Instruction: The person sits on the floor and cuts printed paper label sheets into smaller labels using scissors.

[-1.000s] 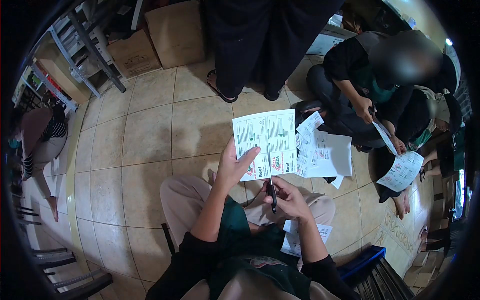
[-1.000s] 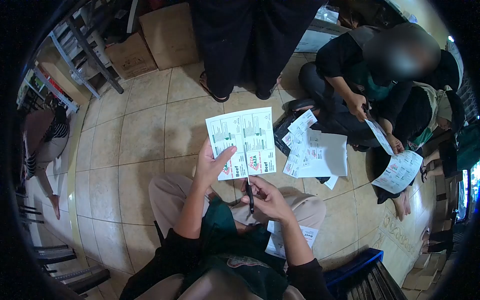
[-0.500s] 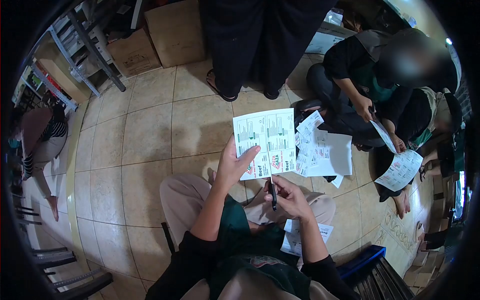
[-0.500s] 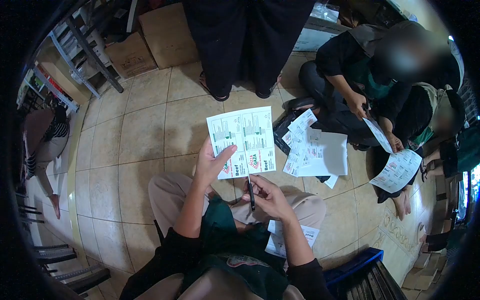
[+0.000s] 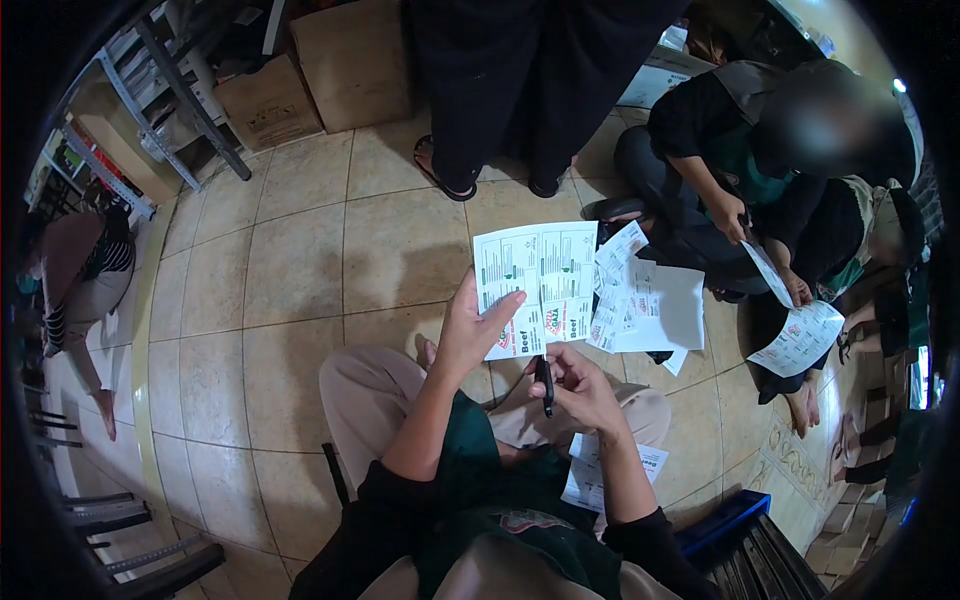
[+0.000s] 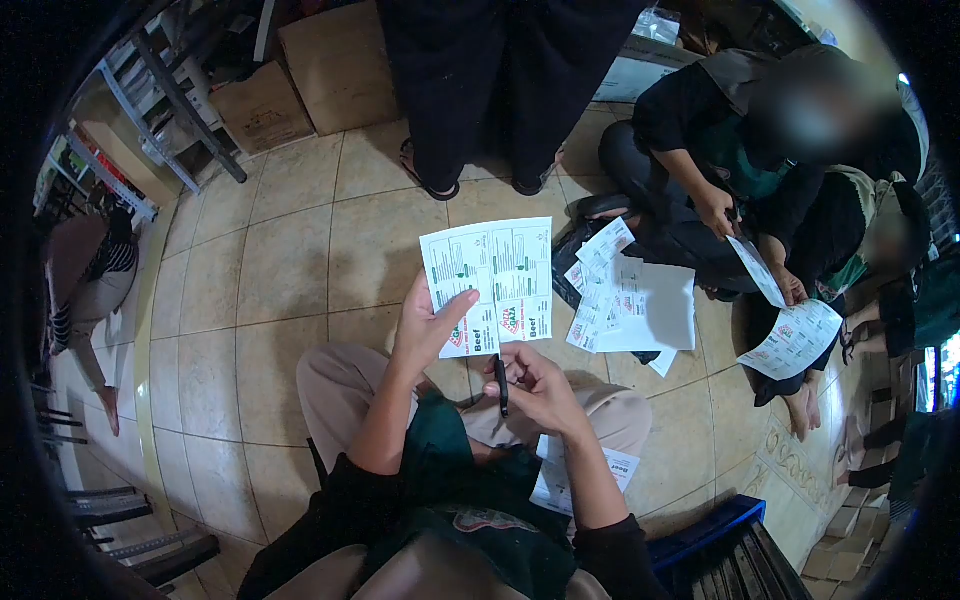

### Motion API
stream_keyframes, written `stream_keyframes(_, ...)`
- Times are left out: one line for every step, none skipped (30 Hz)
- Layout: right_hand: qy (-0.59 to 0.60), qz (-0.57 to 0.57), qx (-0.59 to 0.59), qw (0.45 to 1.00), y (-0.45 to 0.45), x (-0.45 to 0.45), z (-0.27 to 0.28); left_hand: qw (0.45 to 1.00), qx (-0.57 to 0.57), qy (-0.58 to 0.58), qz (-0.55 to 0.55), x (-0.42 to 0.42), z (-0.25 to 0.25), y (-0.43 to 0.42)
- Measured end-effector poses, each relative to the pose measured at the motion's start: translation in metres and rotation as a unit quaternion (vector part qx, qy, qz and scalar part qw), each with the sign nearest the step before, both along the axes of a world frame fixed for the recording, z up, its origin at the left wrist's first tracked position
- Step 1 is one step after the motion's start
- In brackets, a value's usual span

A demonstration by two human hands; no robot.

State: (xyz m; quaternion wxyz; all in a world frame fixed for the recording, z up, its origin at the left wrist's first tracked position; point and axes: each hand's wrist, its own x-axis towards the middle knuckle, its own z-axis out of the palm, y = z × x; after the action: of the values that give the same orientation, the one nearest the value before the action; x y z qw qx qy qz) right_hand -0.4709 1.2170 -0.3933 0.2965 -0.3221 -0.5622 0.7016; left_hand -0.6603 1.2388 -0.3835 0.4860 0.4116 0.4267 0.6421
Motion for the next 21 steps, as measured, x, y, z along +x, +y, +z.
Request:
stream_keyframes(0.000,0.000,0.000,1.000,0.000,-0.001,0.001,1.000,0.002,-0.002,0.007,0.000,-0.001,0.000)
stream_keyframes(0.031,-0.012,-0.022,0.999,0.000,-0.003,0.004,1.000,0.002,-0.002,0.008,0.000,-0.002,0.001)
stream_keyframes(0.061,-0.024,-0.043,0.997,0.000,-0.004,0.005,1.000,-0.002,0.005,0.010,-0.001,-0.004,0.001)
stream_keyframes(0.061,-0.023,-0.043,0.997,0.001,-0.004,0.005,1.000,-0.006,0.012,0.012,-0.001,-0.004,0.001)
stream_keyframes(0.072,-0.024,-0.037,0.996,0.002,-0.004,0.003,1.000,-0.006,0.012,0.013,-0.002,-0.004,0.001)
stream_keyframes(0.082,-0.025,-0.032,0.996,0.003,-0.004,0.003,1.000,-0.008,0.012,0.011,-0.002,-0.004,0.001)
stream_keyframes(0.082,-0.025,-0.032,0.996,0.003,-0.004,0.005,1.000,-0.010,0.012,0.009,-0.002,-0.004,0.001)
stream_keyframes(0.076,-0.028,-0.030,0.996,0.003,-0.004,0.010,1.000,-0.010,0.012,0.009,-0.002,-0.003,0.001)
stream_keyframes(0.070,-0.030,-0.028,0.997,0.002,-0.004,0.012,1.000,-0.007,0.010,0.009,-0.001,-0.002,0.000)
stream_keyframes(0.070,-0.030,-0.029,0.997,0.002,-0.004,0.011,1.000,-0.005,0.007,0.010,-0.001,-0.001,0.000)
stream_keyframes(0.078,-0.031,-0.018,0.996,0.003,-0.004,0.009,1.000,-0.006,0.008,0.010,-0.001,-0.002,0.001)
stream_keyframes(0.086,-0.033,-0.007,0.996,0.003,-0.004,0.006,1.000,-0.001,0.005,0.010,-0.001,-0.004,0.001)
stream_keyframes(0.086,-0.033,-0.007,0.996,0.003,-0.003,0.004,1.000,0.004,0.003,0.010,-0.001,-0.004,0.001)
stream_keyframes(0.075,-0.035,0.008,0.997,0.003,-0.003,0.001,1.000,0.004,0.002,0.010,0.000,-0.005,0.001)
stream_keyframes(0.064,-0.038,0.022,0.997,0.003,-0.003,0.000,1.000,0.009,0.002,0.012,0.000,-0.005,0.001)
stream_keyframes(0.064,-0.038,0.022,0.997,0.002,-0.003,0.001,1.000,0.014,0.001,0.014,0.000,-0.005,0.002)
stream_keyframes(0.051,-0.045,0.027,0.997,0.002,-0.002,0.002,1.000,0.014,0.001,0.014,0.000,-0.005,0.002)
stream_keyframes(0.037,-0.053,0.032,0.997,0.002,-0.002,0.002,1.000,0.009,-0.001,0.012,0.000,-0.005,0.001)
stream_keyframes(0.037,-0.053,0.032,0.997,0.002,-0.002,0.003,1.000,0.003,-0.004,0.010,0.000,-0.005,0.001)
stream_keyframes(0.043,-0.056,0.030,0.997,0.002,-0.003,0.003,1.000,0.003,-0.003,0.010,0.000,-0.005,0.001)
stream_keyframes(0.049,-0.059,0.027,0.997,0.001,-0.003,0.003,1.000,0.002,-0.002,0.009,0.000,-0.006,0.002)
